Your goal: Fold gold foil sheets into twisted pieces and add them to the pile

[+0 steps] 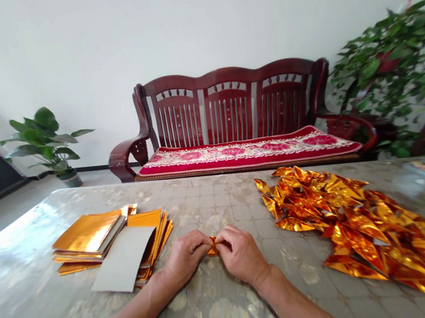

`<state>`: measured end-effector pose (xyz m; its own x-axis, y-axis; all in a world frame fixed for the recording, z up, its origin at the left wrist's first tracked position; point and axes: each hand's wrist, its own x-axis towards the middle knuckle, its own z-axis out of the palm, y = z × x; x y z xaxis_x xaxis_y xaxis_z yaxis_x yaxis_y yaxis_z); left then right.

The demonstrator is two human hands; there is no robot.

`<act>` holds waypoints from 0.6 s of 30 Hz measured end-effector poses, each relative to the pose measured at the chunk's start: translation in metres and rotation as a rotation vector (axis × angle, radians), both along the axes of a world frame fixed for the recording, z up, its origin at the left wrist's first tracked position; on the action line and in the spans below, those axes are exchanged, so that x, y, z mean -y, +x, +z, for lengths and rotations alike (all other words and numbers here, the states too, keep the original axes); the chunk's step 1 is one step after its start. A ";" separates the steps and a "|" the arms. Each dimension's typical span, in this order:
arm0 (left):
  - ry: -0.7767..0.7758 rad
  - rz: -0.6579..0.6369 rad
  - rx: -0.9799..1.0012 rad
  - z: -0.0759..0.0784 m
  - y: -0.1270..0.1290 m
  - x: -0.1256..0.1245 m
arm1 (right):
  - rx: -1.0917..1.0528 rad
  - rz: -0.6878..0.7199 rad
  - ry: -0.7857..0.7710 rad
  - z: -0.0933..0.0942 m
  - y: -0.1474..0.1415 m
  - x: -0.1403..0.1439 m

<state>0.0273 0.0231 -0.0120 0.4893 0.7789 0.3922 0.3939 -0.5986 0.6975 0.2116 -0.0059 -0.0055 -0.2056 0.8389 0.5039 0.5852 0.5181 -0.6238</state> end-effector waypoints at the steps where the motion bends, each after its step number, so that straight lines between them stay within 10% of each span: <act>1: 0.003 0.008 -0.002 -0.001 0.000 0.000 | 0.007 -0.010 0.011 0.000 -0.001 0.001; 18: 0.000 0.100 0.001 -0.001 0.007 0.010 | 0.132 -0.105 0.084 -0.005 -0.009 0.002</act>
<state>0.0341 0.0134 -0.0130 0.4087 0.8239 0.3926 0.4511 -0.5562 0.6980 0.2031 -0.0079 -0.0106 -0.1878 0.8156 0.5473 0.7126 0.4966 -0.4956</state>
